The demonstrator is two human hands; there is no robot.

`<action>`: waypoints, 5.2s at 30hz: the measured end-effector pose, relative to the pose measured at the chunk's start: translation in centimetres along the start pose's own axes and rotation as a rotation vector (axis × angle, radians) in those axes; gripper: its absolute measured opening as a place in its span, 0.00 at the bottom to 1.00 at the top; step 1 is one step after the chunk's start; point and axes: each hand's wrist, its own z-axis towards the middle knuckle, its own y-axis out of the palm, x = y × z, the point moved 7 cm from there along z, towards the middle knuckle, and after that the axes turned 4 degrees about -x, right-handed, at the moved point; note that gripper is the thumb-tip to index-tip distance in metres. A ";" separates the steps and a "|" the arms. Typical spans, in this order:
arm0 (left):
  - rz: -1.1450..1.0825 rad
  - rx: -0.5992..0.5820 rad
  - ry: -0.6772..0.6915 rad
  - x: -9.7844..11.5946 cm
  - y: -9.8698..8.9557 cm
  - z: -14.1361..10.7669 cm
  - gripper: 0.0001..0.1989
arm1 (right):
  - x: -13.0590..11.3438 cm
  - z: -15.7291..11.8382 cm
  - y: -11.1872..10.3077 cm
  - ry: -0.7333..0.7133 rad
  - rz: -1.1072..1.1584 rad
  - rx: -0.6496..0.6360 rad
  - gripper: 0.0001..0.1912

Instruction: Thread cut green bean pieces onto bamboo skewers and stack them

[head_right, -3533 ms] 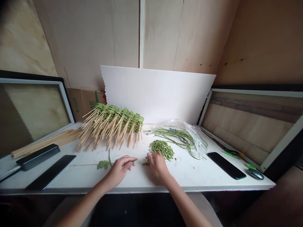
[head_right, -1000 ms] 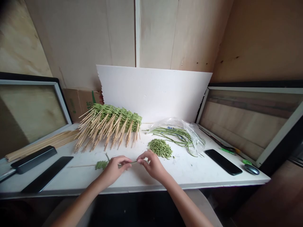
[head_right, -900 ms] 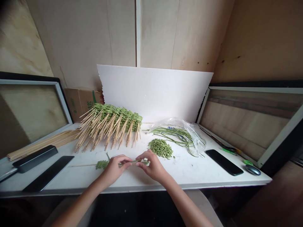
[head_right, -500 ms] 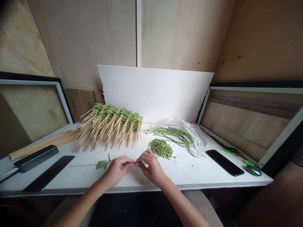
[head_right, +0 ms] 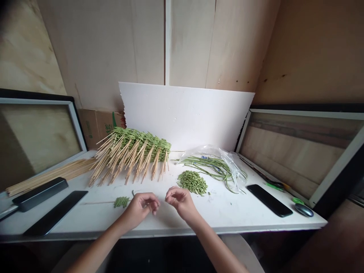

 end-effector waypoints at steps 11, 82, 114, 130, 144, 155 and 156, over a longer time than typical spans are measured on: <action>0.239 0.076 -0.031 -1.0 -1.0 0.1 0.16 | 2.6 -0.2 -2.8 0.110 -0.762 0.034 0.12; 0.359 0.037 0.025 0.1 -1.0 -0.2 0.14 | 0.1 -0.9 -2.0 0.137 -0.664 -0.297 0.05; 0.461 0.042 0.079 1.8 -1.2 -0.1 0.06 | -3.1 -0.2 0.0 -0.039 -0.440 -0.090 0.10; -0.035 -0.155 0.034 3.4 1.0 -0.6 0.10 | -5.9 -1.3 2.6 -0.166 -0.117 -0.060 0.16; 0.225 0.071 -0.032 0.9 -1.6 0.0 0.18 | 2.3 -0.3 -2.7 0.005 -0.799 0.075 0.10; 0.359 -0.051 -0.009 1.4 -0.4 -0.3 0.18 | 2.0 -0.2 -2.6 -0.029 -0.775 0.064 0.17; 0.366 -0.050 -0.005 1.3 -0.4 -0.3 0.18 | 1.7 -0.1 -2.6 -0.032 -0.750 0.072 0.17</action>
